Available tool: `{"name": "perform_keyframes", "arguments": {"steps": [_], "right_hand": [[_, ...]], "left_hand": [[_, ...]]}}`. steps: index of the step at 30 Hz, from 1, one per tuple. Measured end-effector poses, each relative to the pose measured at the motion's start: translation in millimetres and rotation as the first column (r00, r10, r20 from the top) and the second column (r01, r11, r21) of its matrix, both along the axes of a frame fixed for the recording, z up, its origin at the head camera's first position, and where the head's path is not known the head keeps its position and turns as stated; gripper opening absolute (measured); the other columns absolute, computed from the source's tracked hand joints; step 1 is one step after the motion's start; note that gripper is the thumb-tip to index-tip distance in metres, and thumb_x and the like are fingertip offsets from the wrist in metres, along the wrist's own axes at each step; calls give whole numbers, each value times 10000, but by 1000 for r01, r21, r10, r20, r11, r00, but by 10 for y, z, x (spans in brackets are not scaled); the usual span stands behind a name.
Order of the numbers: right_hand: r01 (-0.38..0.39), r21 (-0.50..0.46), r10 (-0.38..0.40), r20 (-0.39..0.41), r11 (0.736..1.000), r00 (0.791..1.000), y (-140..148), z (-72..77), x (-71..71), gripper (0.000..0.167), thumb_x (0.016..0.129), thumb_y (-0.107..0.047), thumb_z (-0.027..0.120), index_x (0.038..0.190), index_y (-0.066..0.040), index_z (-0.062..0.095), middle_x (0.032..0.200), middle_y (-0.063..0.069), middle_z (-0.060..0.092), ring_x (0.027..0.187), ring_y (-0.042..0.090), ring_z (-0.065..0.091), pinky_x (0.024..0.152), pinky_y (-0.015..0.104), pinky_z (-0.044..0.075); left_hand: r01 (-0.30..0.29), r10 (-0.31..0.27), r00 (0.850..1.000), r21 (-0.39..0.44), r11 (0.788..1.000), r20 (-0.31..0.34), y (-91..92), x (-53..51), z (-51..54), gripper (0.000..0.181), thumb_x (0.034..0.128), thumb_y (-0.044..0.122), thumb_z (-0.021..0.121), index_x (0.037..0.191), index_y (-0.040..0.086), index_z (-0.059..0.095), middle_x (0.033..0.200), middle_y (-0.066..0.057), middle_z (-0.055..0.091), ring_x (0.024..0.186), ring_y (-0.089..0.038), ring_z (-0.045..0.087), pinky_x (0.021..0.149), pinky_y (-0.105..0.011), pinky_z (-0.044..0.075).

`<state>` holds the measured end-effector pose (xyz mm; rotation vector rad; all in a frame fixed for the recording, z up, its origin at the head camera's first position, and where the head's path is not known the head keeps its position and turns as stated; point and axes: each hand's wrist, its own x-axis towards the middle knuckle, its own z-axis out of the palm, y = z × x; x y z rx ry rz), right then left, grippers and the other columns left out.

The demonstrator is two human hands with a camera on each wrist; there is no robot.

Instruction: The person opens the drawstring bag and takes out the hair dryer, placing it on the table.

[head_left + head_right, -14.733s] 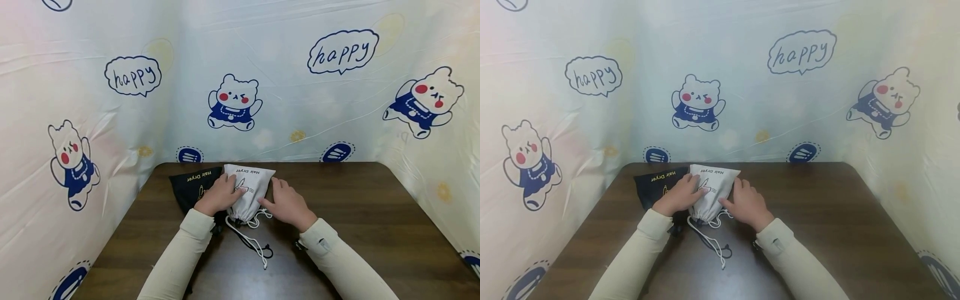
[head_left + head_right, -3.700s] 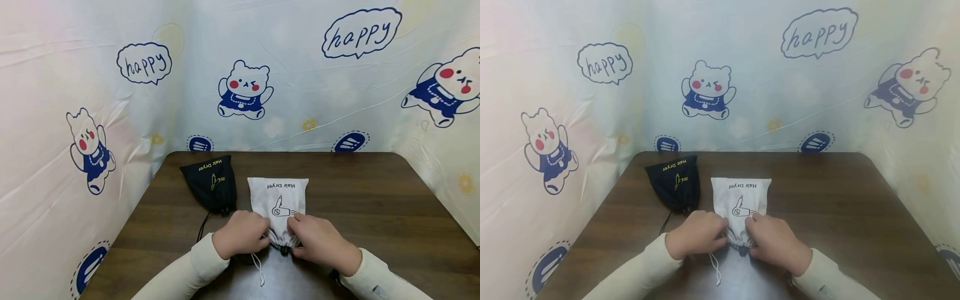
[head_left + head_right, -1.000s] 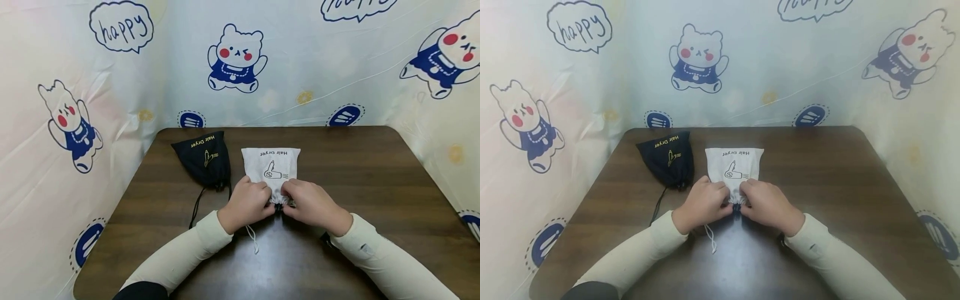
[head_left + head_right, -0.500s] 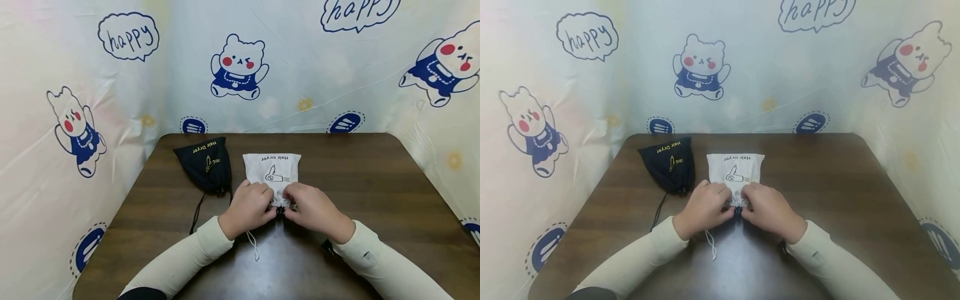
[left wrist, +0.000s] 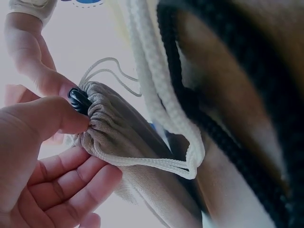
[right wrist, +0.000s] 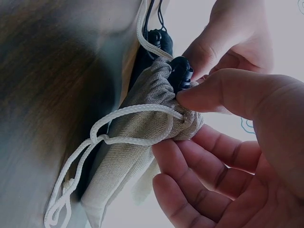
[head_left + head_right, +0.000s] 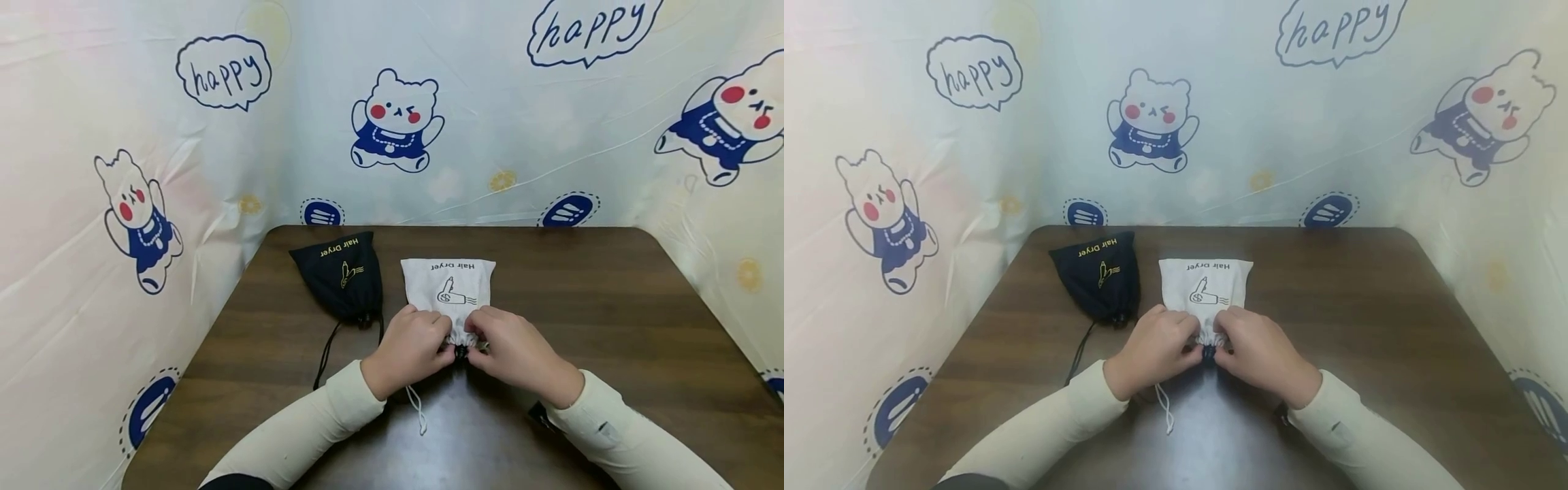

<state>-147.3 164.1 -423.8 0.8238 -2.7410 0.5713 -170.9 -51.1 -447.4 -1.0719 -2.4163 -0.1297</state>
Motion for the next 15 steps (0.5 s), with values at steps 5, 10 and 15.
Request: {"name": "perform_keyframes", "arguments": {"steps": [5,10,15], "right_hand": [[-8,-4,8,-22,1000,1000,-5,-5,4,205,772,-160,794,934,-183,670,835,-63,619,707,49,510,644,255,477],[-6,-4,6,-30,1000,1000,-5,-5,4,197,774,-160,784,934,-185,671,829,-63,619,698,46,507,635,250,472],[13,-1,-13,-40,1000,999,-4,-14,3,192,779,-177,775,937,-189,666,820,-65,612,684,40,496,616,243,456]], "left_hand": [[15,-15,1000,23,1000,2,-2,6,-7,227,833,294,736,747,206,545,649,91,532,566,-80,529,579,-283,323],[27,-27,1000,51,998,-2,1,8,-12,233,817,253,737,735,203,525,630,94,494,554,-80,514,573,-278,321],[25,-24,1000,76,997,-4,-1,10,1,242,805,224,732,723,203,505,618,99,458,544,-73,488,569,-276,316]]}}
